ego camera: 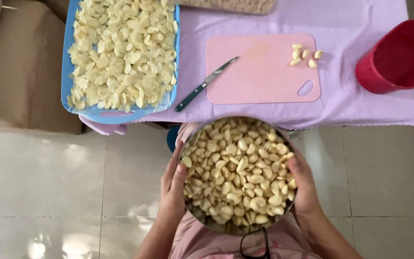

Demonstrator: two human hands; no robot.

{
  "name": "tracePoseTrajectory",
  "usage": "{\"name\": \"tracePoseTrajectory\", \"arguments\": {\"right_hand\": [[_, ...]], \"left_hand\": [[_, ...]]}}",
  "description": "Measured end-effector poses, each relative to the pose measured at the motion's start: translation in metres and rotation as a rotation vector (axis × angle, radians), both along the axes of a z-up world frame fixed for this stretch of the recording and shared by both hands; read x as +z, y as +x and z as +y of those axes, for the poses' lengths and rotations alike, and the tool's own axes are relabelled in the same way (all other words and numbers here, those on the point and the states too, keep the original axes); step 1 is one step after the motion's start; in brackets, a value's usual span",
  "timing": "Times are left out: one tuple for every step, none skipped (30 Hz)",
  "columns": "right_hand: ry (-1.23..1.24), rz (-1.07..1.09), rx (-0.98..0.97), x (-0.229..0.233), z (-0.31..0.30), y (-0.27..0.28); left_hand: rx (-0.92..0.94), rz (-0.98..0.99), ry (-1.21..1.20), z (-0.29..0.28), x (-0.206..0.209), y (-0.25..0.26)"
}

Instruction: Sorting and slicing garlic cloves from a large bowl onto a cutting board and tray.

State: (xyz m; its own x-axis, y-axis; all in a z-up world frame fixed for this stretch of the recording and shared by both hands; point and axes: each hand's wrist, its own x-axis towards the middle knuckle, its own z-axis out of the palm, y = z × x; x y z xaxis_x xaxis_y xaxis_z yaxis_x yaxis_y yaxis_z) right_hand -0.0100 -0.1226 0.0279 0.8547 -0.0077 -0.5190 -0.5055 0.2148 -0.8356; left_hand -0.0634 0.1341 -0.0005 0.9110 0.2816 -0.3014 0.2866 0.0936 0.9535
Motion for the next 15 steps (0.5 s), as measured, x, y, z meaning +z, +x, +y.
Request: {"name": "tracePoseTrajectory", "arguments": {"right_hand": [[-0.024,-0.178,0.052,-0.009,-0.009,0.000],[-0.048,-0.356,0.103,-0.017,-0.019,0.001],[-0.045,-0.364,0.099,-0.011,-0.019,0.001],[-0.051,-0.539,0.080,-0.006,-0.019,0.002],[-0.063,-0.707,0.057,0.000,-0.020,0.000],[-0.065,-0.707,0.053,0.000,-0.017,0.005],[-0.023,-0.527,0.042,0.001,-0.015,0.007],[0.017,-0.346,0.027,0.002,-0.012,0.009],[0.020,-0.340,0.032,0.005,-0.010,0.004],[-0.014,-0.150,-0.021,0.009,-0.008,-0.002],[-0.046,0.033,-0.077,0.013,-0.006,-0.004],[-0.041,0.031,-0.077,0.009,-0.005,-0.001],[-0.049,0.033,-0.089,0.006,-0.007,-0.001],[-0.058,0.034,-0.100,0.003,-0.009,-0.002],[-0.058,0.029,-0.099,0.002,-0.013,-0.002]], "left_hand": [[-0.019,-0.063,0.023,0.000,0.008,0.004],[-0.039,-0.127,0.047,0.001,0.017,0.008],[-0.042,-0.134,0.051,0.002,0.018,0.008],[-0.071,-0.342,0.099,0.003,0.019,0.008],[-0.102,-0.543,0.141,0.004,0.019,0.007],[-0.107,-0.544,0.139,0.002,0.017,0.015],[-0.084,-0.408,0.077,-0.002,0.014,0.018],[-0.062,-0.272,0.015,-0.005,0.011,0.021],[-0.057,-0.265,0.017,-0.008,0.009,0.014],[-0.042,-0.131,-0.005,-0.011,0.008,0.009],[-0.031,-0.005,-0.025,-0.013,0.007,0.007],[-0.031,-0.007,-0.020,-0.011,0.009,0.009],[-0.044,-0.011,-0.016,-0.011,0.010,0.011],[-0.057,-0.015,-0.012,-0.012,0.012,0.012],[-0.055,-0.020,-0.012,-0.012,0.020,0.013]]}}
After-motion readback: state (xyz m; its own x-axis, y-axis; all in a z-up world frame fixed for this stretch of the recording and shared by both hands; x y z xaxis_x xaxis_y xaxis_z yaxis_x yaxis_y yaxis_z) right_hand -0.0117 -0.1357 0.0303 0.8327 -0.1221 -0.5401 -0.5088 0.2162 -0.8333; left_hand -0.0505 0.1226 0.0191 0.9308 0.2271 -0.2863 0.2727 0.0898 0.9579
